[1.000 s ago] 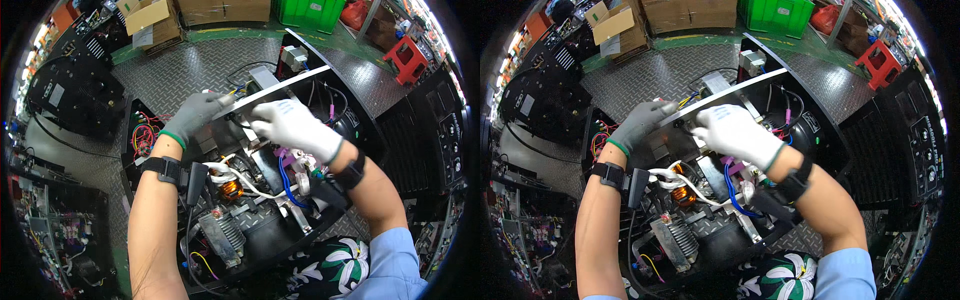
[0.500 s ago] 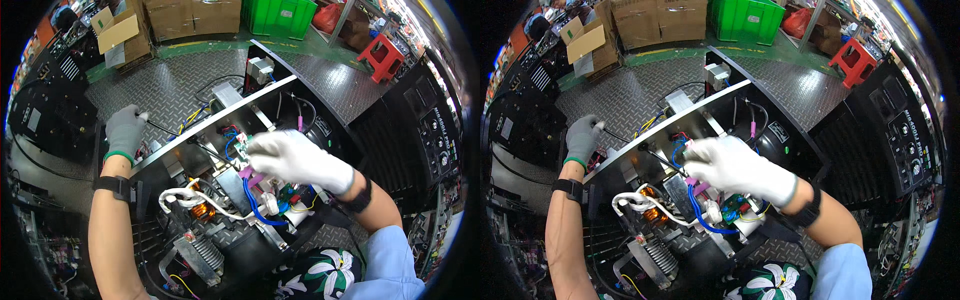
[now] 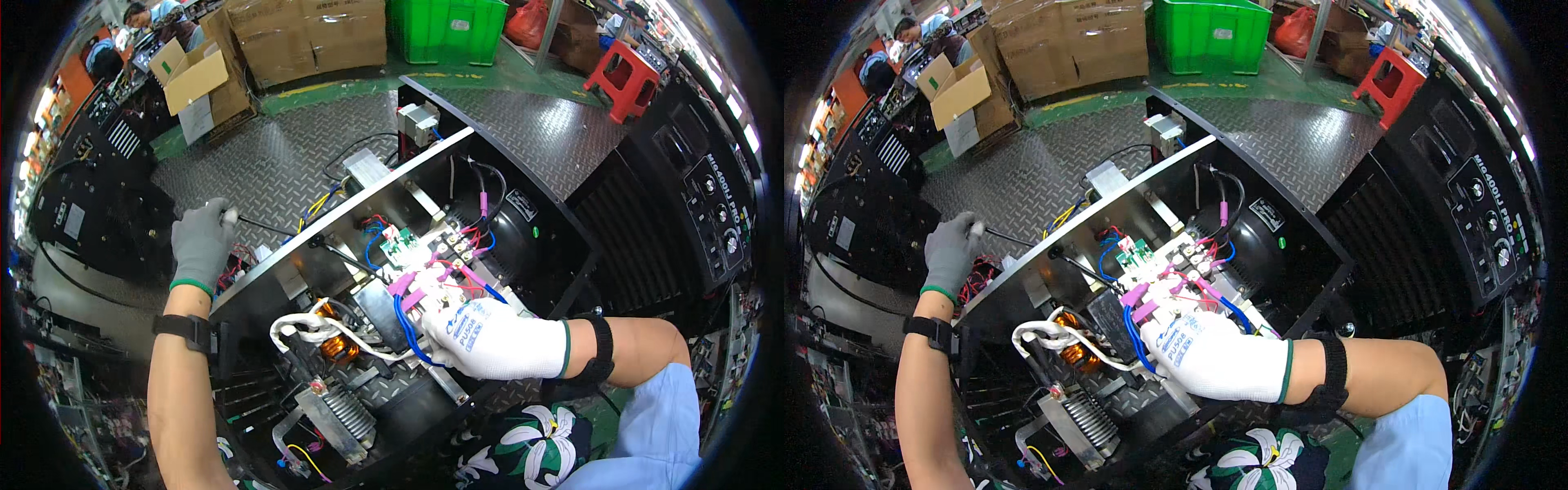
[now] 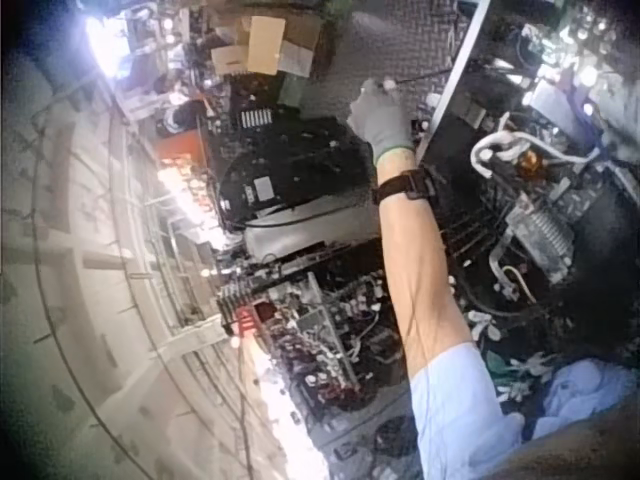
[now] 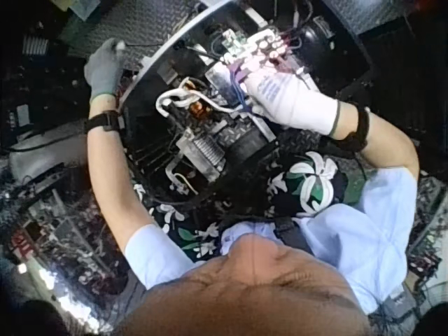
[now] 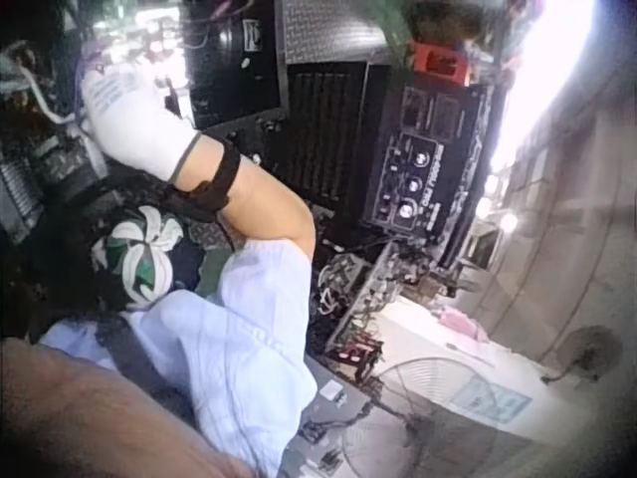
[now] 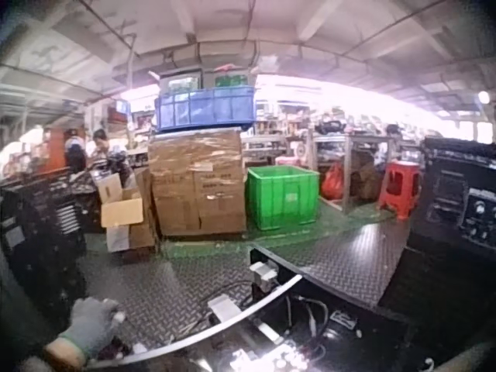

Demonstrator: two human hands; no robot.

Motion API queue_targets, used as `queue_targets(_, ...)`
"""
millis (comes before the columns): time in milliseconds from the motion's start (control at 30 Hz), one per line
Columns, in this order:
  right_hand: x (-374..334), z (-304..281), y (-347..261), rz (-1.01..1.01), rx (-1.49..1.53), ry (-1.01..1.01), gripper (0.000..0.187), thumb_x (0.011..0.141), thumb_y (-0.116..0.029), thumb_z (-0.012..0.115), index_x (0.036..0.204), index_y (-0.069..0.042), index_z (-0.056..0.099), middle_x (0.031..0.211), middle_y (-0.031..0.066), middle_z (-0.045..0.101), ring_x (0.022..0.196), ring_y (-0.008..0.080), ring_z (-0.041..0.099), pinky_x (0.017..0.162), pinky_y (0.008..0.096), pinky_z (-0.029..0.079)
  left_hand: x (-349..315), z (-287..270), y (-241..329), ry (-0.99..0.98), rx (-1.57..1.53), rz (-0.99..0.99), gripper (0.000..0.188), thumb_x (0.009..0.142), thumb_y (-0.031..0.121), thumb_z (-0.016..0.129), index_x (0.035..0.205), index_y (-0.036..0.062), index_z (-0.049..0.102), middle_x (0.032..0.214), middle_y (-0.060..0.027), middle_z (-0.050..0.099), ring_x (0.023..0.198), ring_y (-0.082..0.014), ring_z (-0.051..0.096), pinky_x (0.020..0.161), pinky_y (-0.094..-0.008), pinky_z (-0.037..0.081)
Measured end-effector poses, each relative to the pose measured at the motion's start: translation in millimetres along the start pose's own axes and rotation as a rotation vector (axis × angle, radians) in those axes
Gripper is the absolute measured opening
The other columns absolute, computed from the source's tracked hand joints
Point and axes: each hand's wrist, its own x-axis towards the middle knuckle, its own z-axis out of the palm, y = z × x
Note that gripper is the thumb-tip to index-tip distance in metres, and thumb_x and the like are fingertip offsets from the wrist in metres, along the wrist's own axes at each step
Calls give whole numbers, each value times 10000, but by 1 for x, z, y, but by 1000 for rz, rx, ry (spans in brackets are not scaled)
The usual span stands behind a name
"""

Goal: Manually assemble internal components and wiring of an industrial welding machine unit.

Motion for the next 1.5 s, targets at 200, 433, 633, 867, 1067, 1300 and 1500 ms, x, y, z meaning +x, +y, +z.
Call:
queue_targets(200,-5,38,13,58,28,-54,115,819,-98,584,900,-50,517,760,88,580,679,286,606,568,391,474,6,7,7,-19,-22,-95,303,894,404,529,1038,165,646,907,-101,667,940,-283,611,786,-427,432)
queue_targets(433,8,12,9,424,289,-172,170,823,-199,593,842,-48,519,817,167,559,754,370,583,636,433,462,6,4,9,35,-13,-33,284,880,385,564,1009,153,664,920,-110,660,961,-274,584,804,-425,403)
queue_targets(633,1,1,10,232,-75,-144,789,634,-521,760,1200,-57,466,1010,145,556,873,314,601,653,428,508,-13,27,-6,-103,-51,29,460,873,440,563,1226,145,552,993,-140,653,980,-297,609,822,-426,452)
queue_targets(867,21,-24,3,504,163,-480,662,698,-378,761,1156,0,470,1137,193,528,1073,347,550,815,425,479,-15,34,-18,-94,-294,-55,376,819,435,627,962,89,660,894,-171,662,886,-343,635,762,-437,485)
queue_targets(1067,10,-34,26,370,472,-352,747,664,-334,789,1245,8,467,1041,203,599,1019,301,597,846,380,484,-44,9,-37,-28,-452,24,382,801,338,655,1117,125,626,922,-165,657,893,-332,626,784,-431,475)
queue_targets(1300,-61,-37,-10,110,122,-530,519,734,-414,712,1089,-60,579,953,157,602,947,324,603,782,436,483,-77,41,-134,30,-248,-395,711,837,407,617,1353,-12,365,1152,-269,579,1093,-415,546,929,-436,426)
queue_targets(1500,-25,4,-5,-136,-89,-819,278,757,-340,656,879,-94,615,721,95,629,706,292,652,591,426,505,-50,84,-148,-136,-376,-368,483,805,365,563,1064,-41,600,1037,-271,615,993,-409,587,837,-443,451)
